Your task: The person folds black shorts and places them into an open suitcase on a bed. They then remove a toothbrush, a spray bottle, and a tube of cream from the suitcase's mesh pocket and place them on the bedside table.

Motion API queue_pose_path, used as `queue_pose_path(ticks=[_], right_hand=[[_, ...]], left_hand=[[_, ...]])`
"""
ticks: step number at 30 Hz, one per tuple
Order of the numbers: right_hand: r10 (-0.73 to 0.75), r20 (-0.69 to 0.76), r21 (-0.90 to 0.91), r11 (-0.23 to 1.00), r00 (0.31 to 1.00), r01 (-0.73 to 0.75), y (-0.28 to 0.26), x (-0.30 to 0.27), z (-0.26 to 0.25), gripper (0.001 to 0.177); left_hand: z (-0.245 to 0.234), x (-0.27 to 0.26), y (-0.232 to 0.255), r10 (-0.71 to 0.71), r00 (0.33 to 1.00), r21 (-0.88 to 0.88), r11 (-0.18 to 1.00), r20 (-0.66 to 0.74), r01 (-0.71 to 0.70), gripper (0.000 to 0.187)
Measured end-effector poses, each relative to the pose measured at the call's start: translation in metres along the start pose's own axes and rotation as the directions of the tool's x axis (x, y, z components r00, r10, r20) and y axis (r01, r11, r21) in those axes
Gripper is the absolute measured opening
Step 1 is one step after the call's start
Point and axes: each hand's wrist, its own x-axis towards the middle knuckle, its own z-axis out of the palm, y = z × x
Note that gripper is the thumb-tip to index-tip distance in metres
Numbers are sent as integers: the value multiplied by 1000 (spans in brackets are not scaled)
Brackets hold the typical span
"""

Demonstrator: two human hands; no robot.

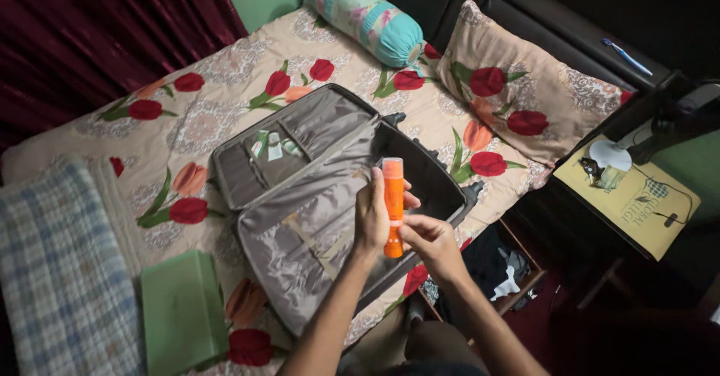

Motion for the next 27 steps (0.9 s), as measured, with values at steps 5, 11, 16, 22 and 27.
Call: queue_pose_path(ticks=[5, 11, 16, 22, 27], right_hand=[[-20, 59, -6, 1000, 998, 20, -21, 34, -52, 31], [-40, -193, -16, 999, 980, 38, -43, 74, -144, 30], [-172, -346, -236, 967, 922, 92, -69, 110, -251, 22], [-364, -547, -515, 856, 754, 39, -121, 177, -429, 21], [-453, -700, -618, 772, 552, -150, -149, 244, -605, 36]], left_hand=[[38, 40, -27, -8, 999, 117, 993, 49, 2, 65], [101, 84, -65, -111, 961, 210, 976, 254, 57, 51], [153, 123, -102, -146, 942, 446, 895, 303, -4, 45], [184, 149, -163, -257, 903, 258, 951, 344, 172, 40], [164, 151, -235, -519, 820, 278, 846, 240, 455, 35]])
